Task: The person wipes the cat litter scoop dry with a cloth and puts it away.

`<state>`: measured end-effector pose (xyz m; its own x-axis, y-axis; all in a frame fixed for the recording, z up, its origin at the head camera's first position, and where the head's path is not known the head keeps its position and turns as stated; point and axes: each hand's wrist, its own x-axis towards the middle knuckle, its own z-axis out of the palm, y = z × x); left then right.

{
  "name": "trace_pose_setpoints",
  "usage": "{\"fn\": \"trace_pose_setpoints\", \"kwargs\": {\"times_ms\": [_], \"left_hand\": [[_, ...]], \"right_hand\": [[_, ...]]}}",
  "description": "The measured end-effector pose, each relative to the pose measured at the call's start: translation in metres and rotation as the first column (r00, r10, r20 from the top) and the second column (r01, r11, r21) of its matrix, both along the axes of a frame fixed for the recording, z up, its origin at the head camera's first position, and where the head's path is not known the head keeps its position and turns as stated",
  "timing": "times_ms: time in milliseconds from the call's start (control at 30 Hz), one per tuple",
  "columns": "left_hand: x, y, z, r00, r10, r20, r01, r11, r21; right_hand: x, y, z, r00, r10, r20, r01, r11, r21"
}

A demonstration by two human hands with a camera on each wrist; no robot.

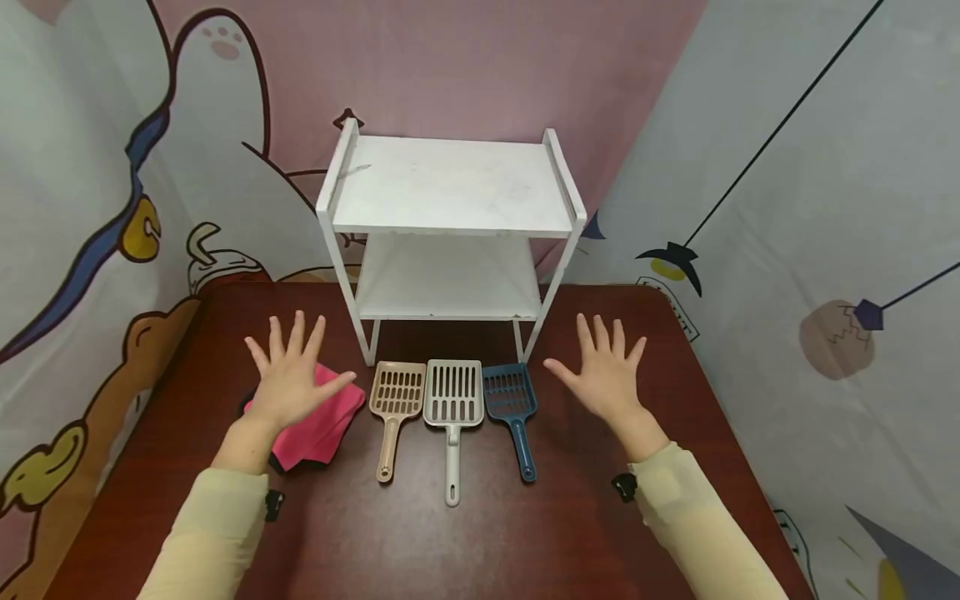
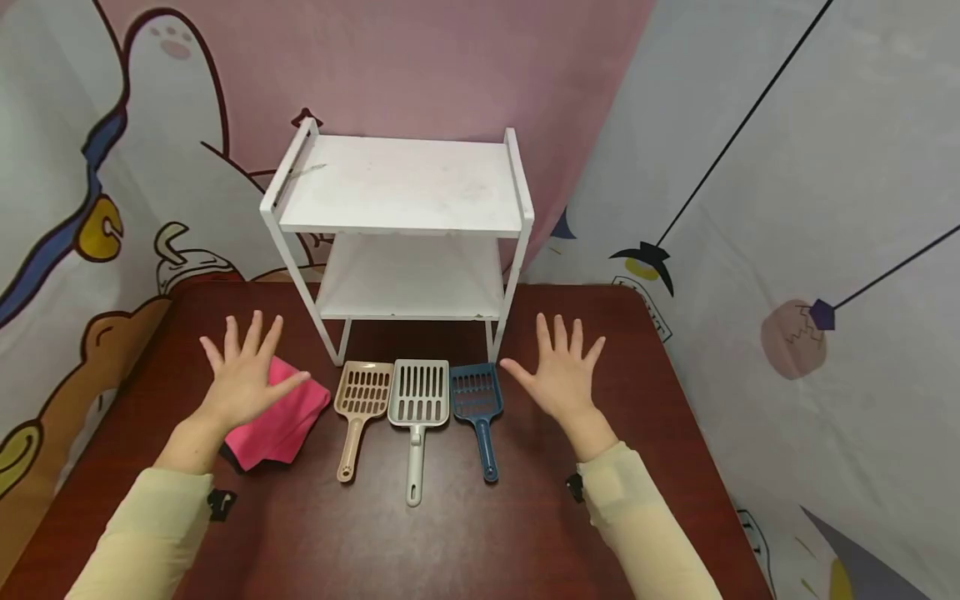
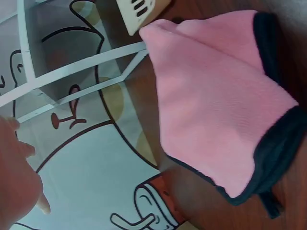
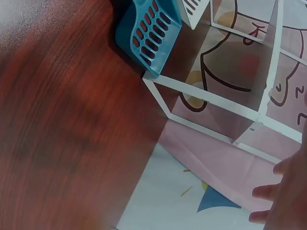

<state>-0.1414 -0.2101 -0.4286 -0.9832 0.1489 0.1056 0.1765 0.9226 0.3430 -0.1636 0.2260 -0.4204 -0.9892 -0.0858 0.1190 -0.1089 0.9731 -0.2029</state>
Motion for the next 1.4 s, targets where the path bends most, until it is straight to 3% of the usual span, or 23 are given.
{"fn": "trace_pose_setpoints", "kwargs": {"times_ms": [300,433,633,867,1100,1400], "left_hand": [[0.001,-0.007,-0.021,0.998,0.053,0.033,-0.053,0.999,-0.006],[0.003,-0.006,-0.032,0.998,0.057,0.033,-0.056,0.998,-0.011],[0.004,-0.004,-0.049,0.998,0.043,0.048,-0.044,0.999,0.021],[0.007,-0.005,-0.067,0.993,0.035,0.113,-0.041,0.998,0.045],[0.010,-0.006,-0.084,0.987,0.030,0.157,-0.044,0.995,0.089],[0.012,-0.007,-0.099,0.982,0.009,0.188,-0.034,0.991,0.129]], "right_hand": [[0.005,0.004,-0.010,0.999,-0.026,0.024,0.030,0.986,-0.164],[0.008,0.007,-0.021,0.996,-0.045,0.075,0.064,0.959,-0.277],[0.017,0.005,-0.039,0.975,-0.049,0.219,0.134,0.908,-0.396],[0.026,-0.002,-0.062,0.947,-0.033,0.319,0.187,0.865,-0.465],[0.034,-0.014,-0.083,0.931,-0.039,0.364,0.243,0.808,-0.536],[0.044,-0.025,-0.099,0.923,-0.061,0.380,0.264,0.819,-0.510]]}}
